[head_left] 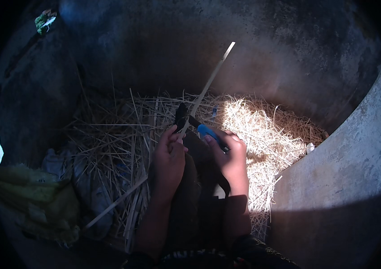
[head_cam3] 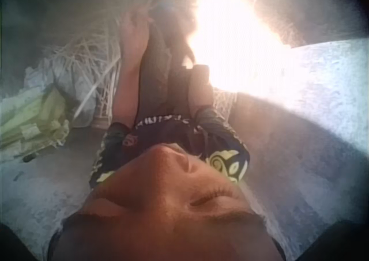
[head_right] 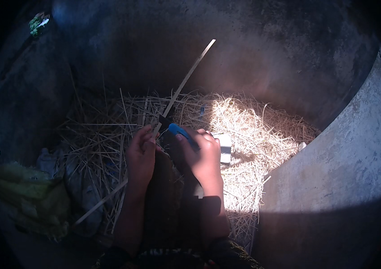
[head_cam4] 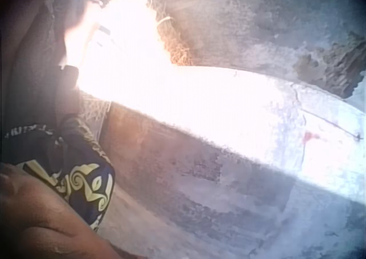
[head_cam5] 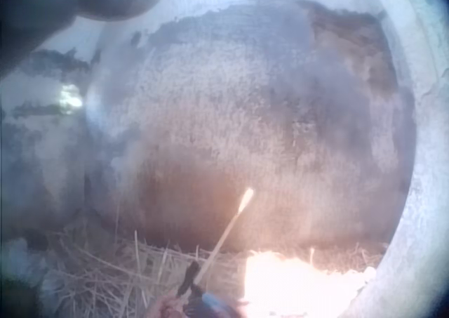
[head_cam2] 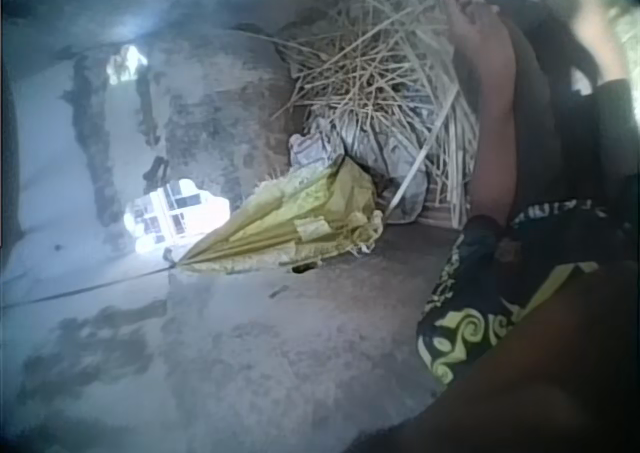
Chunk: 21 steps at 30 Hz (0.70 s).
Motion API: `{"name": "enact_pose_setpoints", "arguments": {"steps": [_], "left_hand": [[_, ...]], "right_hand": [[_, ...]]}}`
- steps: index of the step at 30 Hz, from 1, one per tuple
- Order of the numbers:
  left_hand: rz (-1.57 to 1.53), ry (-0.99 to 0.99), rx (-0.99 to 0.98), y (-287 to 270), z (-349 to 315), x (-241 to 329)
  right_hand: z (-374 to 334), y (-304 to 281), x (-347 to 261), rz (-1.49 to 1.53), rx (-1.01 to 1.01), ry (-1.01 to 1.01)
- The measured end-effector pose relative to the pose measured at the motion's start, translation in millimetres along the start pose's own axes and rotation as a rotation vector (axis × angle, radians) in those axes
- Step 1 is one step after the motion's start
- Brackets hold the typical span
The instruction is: The person sits on the floor and uses a blue utility knife to shave thin strips from a long bamboo stick. The person holds the stick with one hand and carefully scrapes along its length with the knife, producing fine shavings that fall onto the straw-covered floor.
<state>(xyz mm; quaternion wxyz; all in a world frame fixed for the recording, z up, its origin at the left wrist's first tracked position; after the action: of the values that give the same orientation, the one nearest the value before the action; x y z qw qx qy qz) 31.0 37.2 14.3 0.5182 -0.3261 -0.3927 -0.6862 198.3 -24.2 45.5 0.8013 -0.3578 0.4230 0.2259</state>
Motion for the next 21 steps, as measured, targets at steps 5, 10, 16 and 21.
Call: {"name": "enact_pose_setpoints", "arguments": {"steps": [5,10,16,21], "left_hand": [[0.175,0.036,-0.109,3,2,9],[0.103,-0.007,-0.085,-1,1,6],[0.067,-0.003,-0.039,-5,1,4],[0.045,0.002,-0.019,-7,2,5]], "right_hand": [[-2,2,-4,0.093,-0.039,0.061],[-5,10,-11,0.046,-0.105,0.013],[-8,9,-12,0.045,-0.091,0.022],[-8,2,-14,0.072,-0.045,-0.011]]}}
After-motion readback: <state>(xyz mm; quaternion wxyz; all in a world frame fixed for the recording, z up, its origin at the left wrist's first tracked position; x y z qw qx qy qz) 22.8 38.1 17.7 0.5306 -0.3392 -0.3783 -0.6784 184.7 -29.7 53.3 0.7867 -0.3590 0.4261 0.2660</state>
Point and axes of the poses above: each hand's wrist, its own z-axis towards the middle knuckle, its own y-axis out of the palm, x = y × z, the point moved 6 cm from there along z, towards the middle knuckle, and after that the axes turned 15 degrees about y, right-handed, at the moved point
